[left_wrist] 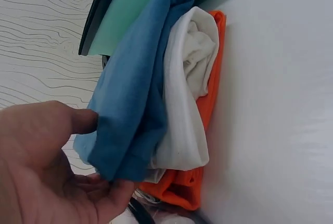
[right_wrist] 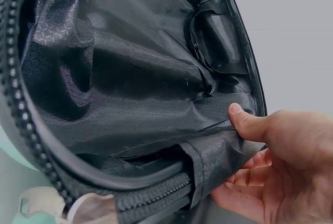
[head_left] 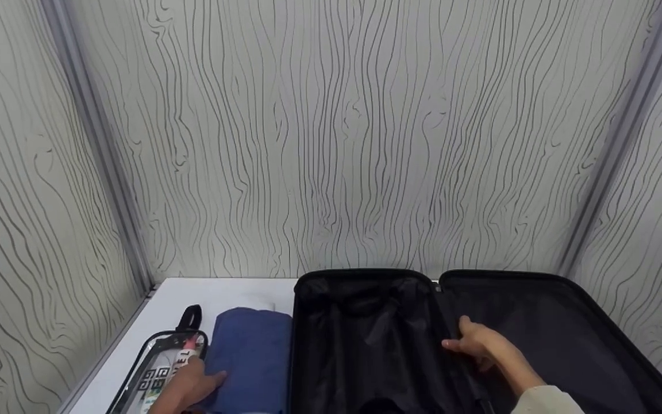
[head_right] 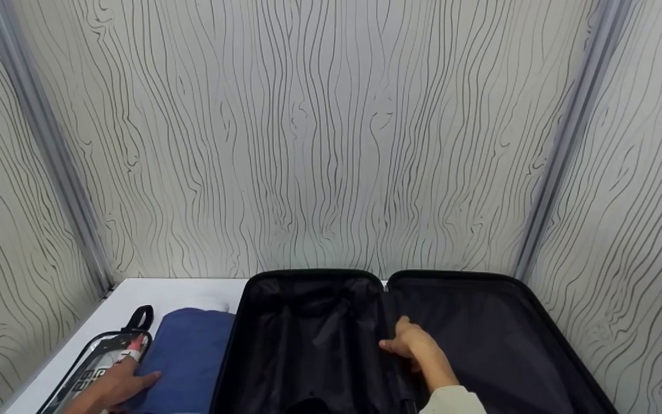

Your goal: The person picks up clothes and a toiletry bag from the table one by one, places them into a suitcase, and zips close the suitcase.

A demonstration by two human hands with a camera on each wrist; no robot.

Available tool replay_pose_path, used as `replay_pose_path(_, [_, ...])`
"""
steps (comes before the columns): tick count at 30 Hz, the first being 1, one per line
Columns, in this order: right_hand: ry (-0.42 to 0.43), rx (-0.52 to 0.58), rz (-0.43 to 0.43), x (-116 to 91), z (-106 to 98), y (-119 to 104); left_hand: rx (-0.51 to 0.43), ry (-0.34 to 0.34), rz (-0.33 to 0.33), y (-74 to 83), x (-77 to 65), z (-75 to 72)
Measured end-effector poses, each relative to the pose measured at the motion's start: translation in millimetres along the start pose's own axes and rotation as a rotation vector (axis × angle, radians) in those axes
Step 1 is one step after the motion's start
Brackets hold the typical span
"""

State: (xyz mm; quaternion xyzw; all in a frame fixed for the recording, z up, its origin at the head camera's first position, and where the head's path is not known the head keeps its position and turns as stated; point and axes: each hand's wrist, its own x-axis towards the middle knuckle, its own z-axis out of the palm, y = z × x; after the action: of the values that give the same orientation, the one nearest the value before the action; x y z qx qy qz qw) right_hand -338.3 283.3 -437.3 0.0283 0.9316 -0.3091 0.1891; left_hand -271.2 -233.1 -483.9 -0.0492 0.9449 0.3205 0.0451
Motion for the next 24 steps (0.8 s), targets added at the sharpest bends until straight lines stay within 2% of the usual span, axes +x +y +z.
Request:
replay_pose_path(9, [0.008, 0.008, -0.007, -0.1, 1.6, 0.3, -0.1, 0.042, -0.031, 1.7, 0.3, -2.7])
replay_pose_path(11, [0.01, 0.008, -0.006, 0.0, 1.4, 0.1, -0.164, 0.039, -0.036, 2.7, 1.3, -3.1])
replay_pose_path(16, [0.007, 0.003, -0.007, 0.1, 1.6, -0.3, -0.37, -0.011, -0.125, 7.0, 2.0, -4.7])
replay_pose_path(18, [0.015, -0.002, -0.01, -0.1, 2.1, 0.0, -0.412, -0.034, -0.151, 8.5, 2.2, -5.4])
replay_pose_path(24, [0.028, -0.017, 0.001, 0.4, 2.7, 0.5, -0.433, -0.041, -0.148, 10.2, 4.2, -7.0])
